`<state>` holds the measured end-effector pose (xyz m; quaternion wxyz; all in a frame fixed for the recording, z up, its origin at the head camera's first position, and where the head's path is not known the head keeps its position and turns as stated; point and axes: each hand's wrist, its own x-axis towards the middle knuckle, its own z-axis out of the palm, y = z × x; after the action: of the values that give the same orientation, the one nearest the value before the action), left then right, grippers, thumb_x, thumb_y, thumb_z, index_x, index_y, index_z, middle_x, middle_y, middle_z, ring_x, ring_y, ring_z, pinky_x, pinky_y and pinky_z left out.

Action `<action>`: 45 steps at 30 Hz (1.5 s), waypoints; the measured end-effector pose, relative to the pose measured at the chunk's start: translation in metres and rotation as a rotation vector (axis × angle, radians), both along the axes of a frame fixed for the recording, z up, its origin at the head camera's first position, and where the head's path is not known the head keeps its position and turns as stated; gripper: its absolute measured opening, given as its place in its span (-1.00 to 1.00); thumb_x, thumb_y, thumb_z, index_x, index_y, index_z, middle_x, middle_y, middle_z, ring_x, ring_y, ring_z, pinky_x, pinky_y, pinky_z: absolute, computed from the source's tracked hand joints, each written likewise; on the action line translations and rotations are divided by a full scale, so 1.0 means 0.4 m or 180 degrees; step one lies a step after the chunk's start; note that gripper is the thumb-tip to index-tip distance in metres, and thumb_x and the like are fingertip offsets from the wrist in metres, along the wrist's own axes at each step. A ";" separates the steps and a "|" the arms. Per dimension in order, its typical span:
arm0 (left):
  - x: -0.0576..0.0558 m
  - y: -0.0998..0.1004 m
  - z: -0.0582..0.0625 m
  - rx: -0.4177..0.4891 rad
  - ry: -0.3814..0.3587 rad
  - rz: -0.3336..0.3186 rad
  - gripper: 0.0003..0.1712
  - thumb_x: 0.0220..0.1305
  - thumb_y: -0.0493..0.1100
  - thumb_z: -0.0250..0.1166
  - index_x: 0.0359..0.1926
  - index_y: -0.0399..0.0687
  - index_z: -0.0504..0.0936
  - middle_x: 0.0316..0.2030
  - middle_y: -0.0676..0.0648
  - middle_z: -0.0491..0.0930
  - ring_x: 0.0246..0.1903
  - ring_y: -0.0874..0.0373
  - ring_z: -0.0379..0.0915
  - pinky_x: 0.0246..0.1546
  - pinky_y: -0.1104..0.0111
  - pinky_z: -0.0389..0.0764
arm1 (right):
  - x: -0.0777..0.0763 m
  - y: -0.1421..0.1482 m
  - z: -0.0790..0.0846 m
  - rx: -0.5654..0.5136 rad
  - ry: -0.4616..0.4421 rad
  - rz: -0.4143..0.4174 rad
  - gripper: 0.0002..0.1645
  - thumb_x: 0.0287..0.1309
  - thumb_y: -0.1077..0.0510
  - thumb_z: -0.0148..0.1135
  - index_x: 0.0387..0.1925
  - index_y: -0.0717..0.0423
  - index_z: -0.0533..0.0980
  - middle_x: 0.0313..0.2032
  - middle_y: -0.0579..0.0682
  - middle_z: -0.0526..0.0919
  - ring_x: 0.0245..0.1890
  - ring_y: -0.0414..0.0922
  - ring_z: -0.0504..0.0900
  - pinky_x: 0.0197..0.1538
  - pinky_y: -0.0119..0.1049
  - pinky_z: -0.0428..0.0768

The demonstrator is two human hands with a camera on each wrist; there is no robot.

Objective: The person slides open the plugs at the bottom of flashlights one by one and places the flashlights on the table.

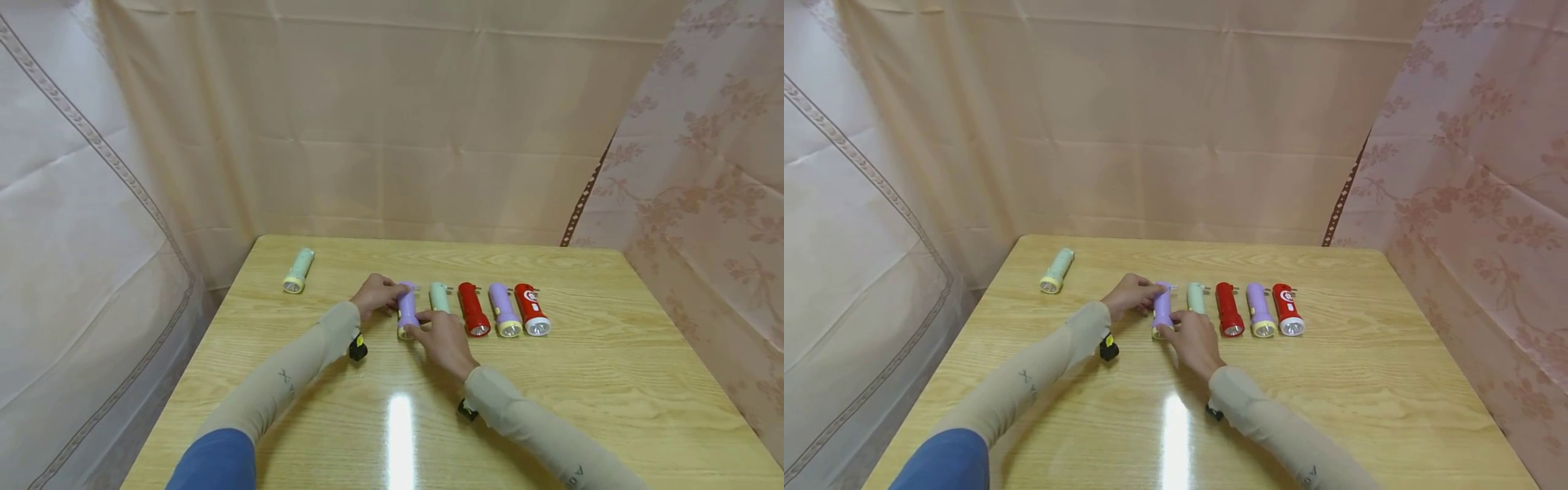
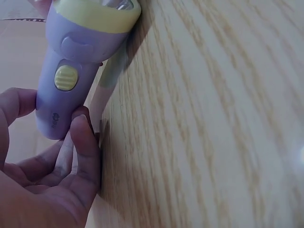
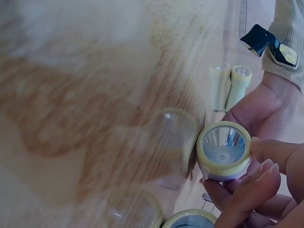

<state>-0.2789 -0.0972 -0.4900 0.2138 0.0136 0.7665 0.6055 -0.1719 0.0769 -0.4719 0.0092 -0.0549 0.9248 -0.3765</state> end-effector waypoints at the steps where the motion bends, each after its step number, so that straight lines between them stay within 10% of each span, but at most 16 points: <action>1: 0.001 0.000 0.002 -0.0010 0.0001 -0.0001 -0.54 0.36 -0.08 0.39 0.02 -0.44 0.63 -0.32 -0.21 0.72 -0.40 0.08 0.66 -0.40 0.30 0.68 | -0.001 0.000 0.000 0.0001 -0.0002 0.0002 -0.56 0.27 -0.07 0.45 0.01 0.16 0.73 -0.30 -0.05 0.78 -0.72 -0.27 0.23 -0.63 -0.40 0.22; 45: 0.038 -0.051 0.013 -0.0280 0.0046 -0.0271 -0.46 0.38 -0.05 0.41 0.18 -0.26 0.44 -0.20 -0.19 0.71 -0.29 0.01 0.68 -0.34 0.25 0.71 | -0.007 0.016 0.017 -0.0219 0.0221 0.0098 -0.71 0.29 0.04 0.43 -0.05 0.10 0.72 -0.11 -0.07 0.77 -0.57 -0.22 0.46 -0.49 -0.31 0.44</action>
<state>-0.2635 -0.1175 -0.4847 0.2342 0.0412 0.7926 0.5614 -0.1745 0.0832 -0.4652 -0.0190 -0.0825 0.9101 -0.4057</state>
